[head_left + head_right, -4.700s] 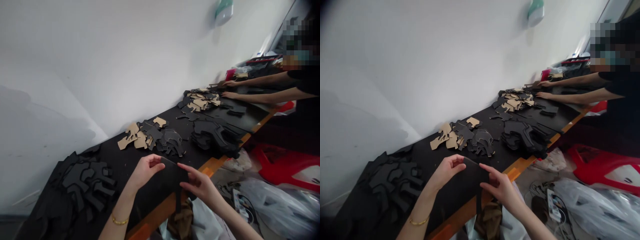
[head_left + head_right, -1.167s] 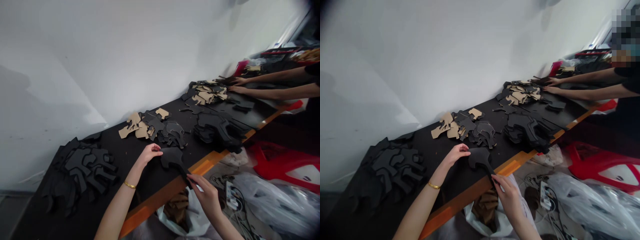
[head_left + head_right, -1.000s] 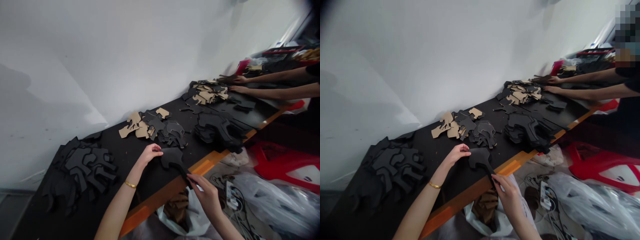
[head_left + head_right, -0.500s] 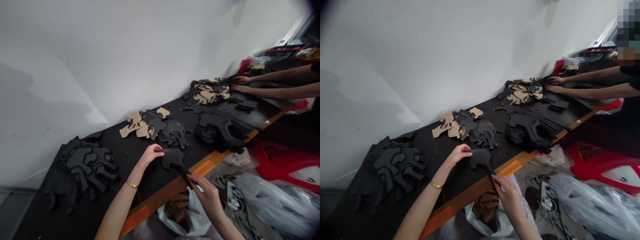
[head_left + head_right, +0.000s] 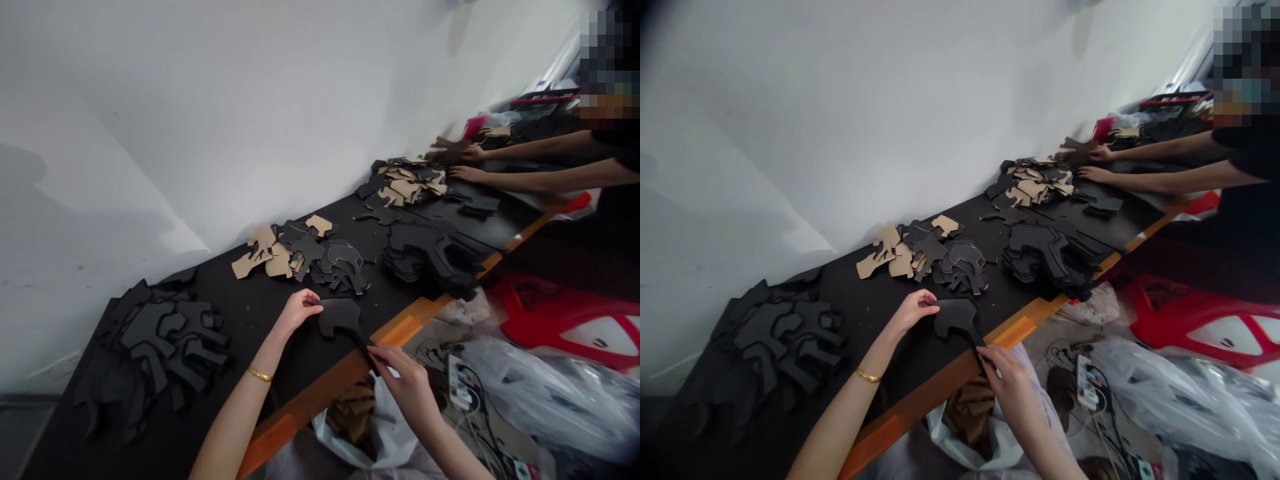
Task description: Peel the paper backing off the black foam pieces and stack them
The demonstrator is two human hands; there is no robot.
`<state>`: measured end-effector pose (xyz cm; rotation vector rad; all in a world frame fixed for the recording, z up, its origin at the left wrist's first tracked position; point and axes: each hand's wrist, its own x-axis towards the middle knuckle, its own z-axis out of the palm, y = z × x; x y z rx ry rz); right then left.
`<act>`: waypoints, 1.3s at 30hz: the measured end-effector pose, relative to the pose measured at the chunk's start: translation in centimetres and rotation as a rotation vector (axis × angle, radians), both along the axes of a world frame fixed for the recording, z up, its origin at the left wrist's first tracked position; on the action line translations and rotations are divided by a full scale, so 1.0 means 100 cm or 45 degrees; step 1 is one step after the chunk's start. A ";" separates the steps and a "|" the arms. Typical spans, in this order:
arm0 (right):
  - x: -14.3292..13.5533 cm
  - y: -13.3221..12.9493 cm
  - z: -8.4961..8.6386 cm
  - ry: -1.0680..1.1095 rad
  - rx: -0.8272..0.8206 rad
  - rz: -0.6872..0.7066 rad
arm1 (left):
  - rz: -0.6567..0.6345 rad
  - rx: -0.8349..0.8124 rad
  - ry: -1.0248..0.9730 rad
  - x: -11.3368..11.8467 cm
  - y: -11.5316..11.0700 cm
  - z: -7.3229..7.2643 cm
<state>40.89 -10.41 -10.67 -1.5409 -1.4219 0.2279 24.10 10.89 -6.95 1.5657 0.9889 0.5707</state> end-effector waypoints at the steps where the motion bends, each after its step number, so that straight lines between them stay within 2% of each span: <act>1: 0.000 0.001 0.001 0.007 -0.008 0.000 | -0.001 0.005 0.003 0.000 0.000 0.000; 10: -0.001 0.003 0.004 0.087 -0.054 -0.061 | -0.023 0.022 0.018 0.001 0.000 0.000; 14: -0.003 0.008 0.012 0.319 -0.101 -0.044 | -0.021 0.026 0.033 0.001 -0.001 0.000; 17: -0.006 0.011 0.010 0.451 -0.109 -0.016 | -0.009 0.039 0.043 0.001 0.000 -0.001; 23: -0.005 0.010 0.001 0.241 -0.134 -0.083 | -0.022 0.014 0.052 0.001 0.003 -0.003; 29: 0.000 0.011 0.015 0.092 -0.242 -0.030 | -0.013 0.005 0.052 0.002 0.003 -0.006; 36: 0.003 0.011 0.020 0.044 -0.299 -0.031 | 0.002 0.040 0.059 0.002 0.003 -0.006; 39: 0.012 0.018 0.031 0.062 -0.342 -0.028 | 0.023 0.052 0.063 0.003 0.002 -0.008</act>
